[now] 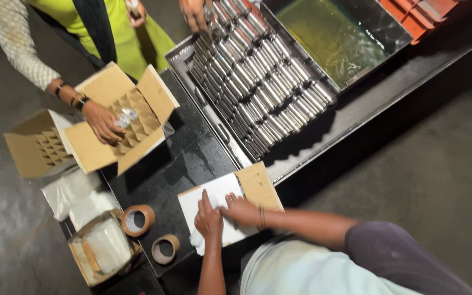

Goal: The person picks cylindrical metal parts from a tray, wraps each in a small plastic bag, and places them into a cardboard box with dividers. After filling the box, they close it and apply packing tape to seal it. The person then moves the sealed box to a nearby stack of boxes.

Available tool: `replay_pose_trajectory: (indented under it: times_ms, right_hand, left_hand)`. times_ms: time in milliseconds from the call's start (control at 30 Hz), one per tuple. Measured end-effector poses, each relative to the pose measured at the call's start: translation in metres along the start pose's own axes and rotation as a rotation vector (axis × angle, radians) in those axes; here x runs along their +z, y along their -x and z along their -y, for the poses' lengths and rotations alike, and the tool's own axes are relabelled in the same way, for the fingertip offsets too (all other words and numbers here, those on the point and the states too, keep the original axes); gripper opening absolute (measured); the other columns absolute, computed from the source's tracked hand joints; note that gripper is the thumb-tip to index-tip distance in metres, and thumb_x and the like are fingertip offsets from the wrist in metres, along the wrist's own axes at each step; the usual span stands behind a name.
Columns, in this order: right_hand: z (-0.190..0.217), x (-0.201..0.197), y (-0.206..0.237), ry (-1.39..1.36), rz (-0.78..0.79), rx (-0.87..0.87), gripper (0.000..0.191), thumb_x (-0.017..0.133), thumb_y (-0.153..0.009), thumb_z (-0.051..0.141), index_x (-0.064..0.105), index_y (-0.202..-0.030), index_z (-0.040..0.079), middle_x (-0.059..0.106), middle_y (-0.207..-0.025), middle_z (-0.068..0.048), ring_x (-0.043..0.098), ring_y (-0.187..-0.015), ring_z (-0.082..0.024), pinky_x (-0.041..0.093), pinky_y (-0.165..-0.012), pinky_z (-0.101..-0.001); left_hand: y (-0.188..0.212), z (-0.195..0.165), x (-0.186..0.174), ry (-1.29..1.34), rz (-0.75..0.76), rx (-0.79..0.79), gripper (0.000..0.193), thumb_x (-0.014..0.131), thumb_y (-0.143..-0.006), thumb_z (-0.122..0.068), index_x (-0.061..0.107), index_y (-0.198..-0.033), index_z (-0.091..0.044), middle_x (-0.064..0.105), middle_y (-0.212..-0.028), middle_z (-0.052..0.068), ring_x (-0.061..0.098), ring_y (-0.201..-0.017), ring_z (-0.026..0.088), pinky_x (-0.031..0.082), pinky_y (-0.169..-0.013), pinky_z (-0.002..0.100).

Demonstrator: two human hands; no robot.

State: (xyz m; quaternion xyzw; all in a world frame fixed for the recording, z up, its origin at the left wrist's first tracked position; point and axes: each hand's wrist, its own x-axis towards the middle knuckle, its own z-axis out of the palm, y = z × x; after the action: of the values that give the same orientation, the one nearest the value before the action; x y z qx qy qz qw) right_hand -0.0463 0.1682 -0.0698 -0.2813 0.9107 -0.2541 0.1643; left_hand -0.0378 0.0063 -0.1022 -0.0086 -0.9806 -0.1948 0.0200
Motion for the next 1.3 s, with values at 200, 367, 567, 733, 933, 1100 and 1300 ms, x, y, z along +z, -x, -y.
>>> replay_pose_trajectory:
  times_ms: [200, 367, 567, 733, 933, 1100, 1300]
  right_hand:
    - [-0.108, -0.267, 0.062, -0.735, -0.906, -0.062, 0.077, 0.083, -0.09, 0.012, 0.035, -0.15, 0.01, 0.047, -0.142, -0.02, 0.05, -0.132, -0.034, 0.045, -0.107, -0.0398]
    - [-0.115, -0.347, 0.095, -0.46, -1.052, -0.523, 0.07, 0.077, -0.104, 0.009, 0.031, -0.156, 0.01, 0.048, -0.143, -0.008, 0.051, -0.132, -0.022, 0.04, -0.122, -0.03]
    - [-0.094, -0.101, 0.09, -0.052, 0.079, 0.464, 0.092, 0.069, -0.089, 0.051, 0.034, -0.151, -0.008, 0.065, -0.123, -0.031, 0.065, -0.117, -0.038, 0.049, -0.103, -0.041]
    - [-0.102, -0.003, 0.1, -1.344, -0.347, 0.42, 0.096, 0.066, -0.092, 0.062, 0.051, -0.146, -0.016, 0.062, -0.142, -0.03, 0.055, -0.134, -0.041, 0.045, -0.11, -0.0396]
    - [0.0, -0.027, 0.018, 0.039, -0.012, 0.0, 0.124, 0.092, -0.062, 0.054, 0.035, -0.15, -0.012, 0.033, -0.157, -0.037, 0.029, -0.146, -0.051, 0.03, -0.107, -0.0632]
    - [0.021, -0.025, -0.026, 0.385, 0.18, -0.006, 0.092, 0.088, -0.056, 0.047, 0.055, -0.127, -0.002, 0.051, -0.131, -0.027, 0.048, -0.125, -0.043, 0.041, -0.096, -0.056]
    - [0.007, -0.048, -0.126, 0.24, 0.236, -0.038, 0.033, 0.079, -0.066, 0.023, 0.08, -0.097, 0.012, 0.076, -0.09, -0.018, 0.073, -0.086, -0.039, 0.056, -0.073, -0.0483]
  left_hand:
    - [-0.001, -0.001, 0.004, -0.12, 0.022, -0.075, 0.064, 0.08, -0.076, -0.013, 0.061, -0.137, -0.017, 0.065, -0.105, 0.005, 0.07, -0.074, 0.026, 0.057, -0.067, 0.04]
    - [-0.003, -0.007, 0.004, -0.113, -0.084, -0.107, 0.065, 0.075, -0.074, -0.007, 0.061, -0.137, -0.017, 0.065, -0.102, 0.007, 0.07, -0.077, 0.028, 0.056, -0.069, 0.041]
    - [-0.008, -0.007, -0.001, -0.09, -0.099, -0.17, 0.066, 0.07, -0.075, -0.004, 0.058, -0.138, -0.015, 0.064, -0.102, 0.008, 0.07, -0.076, 0.028, 0.057, -0.069, 0.042]
    - [-0.013, -0.007, -0.006, -0.088, 0.106, -0.258, 0.064, 0.065, -0.082, 0.0, 0.052, -0.144, -0.013, 0.063, -0.109, 0.01, 0.069, -0.069, 0.026, 0.058, -0.059, 0.039]
    - [-0.011, 0.006, -0.008, 0.169, -0.296, -0.151, 0.053, 0.069, -0.083, -0.006, 0.053, -0.134, -0.013, 0.067, -0.105, 0.016, 0.069, -0.086, 0.039, 0.056, -0.073, 0.051]
    - [0.019, 0.007, -0.007, 0.205, -0.132, -0.209, 0.051, 0.072, -0.079, -0.011, 0.053, -0.127, -0.011, 0.063, -0.12, 0.016, 0.065, -0.099, 0.042, 0.054, -0.079, 0.055]
    - [0.051, -0.001, -0.004, -0.006, 0.112, -0.04, 0.043, 0.065, -0.088, -0.013, 0.064, -0.13, -0.017, 0.057, -0.142, 0.013, 0.067, -0.095, 0.033, 0.054, -0.087, 0.049]
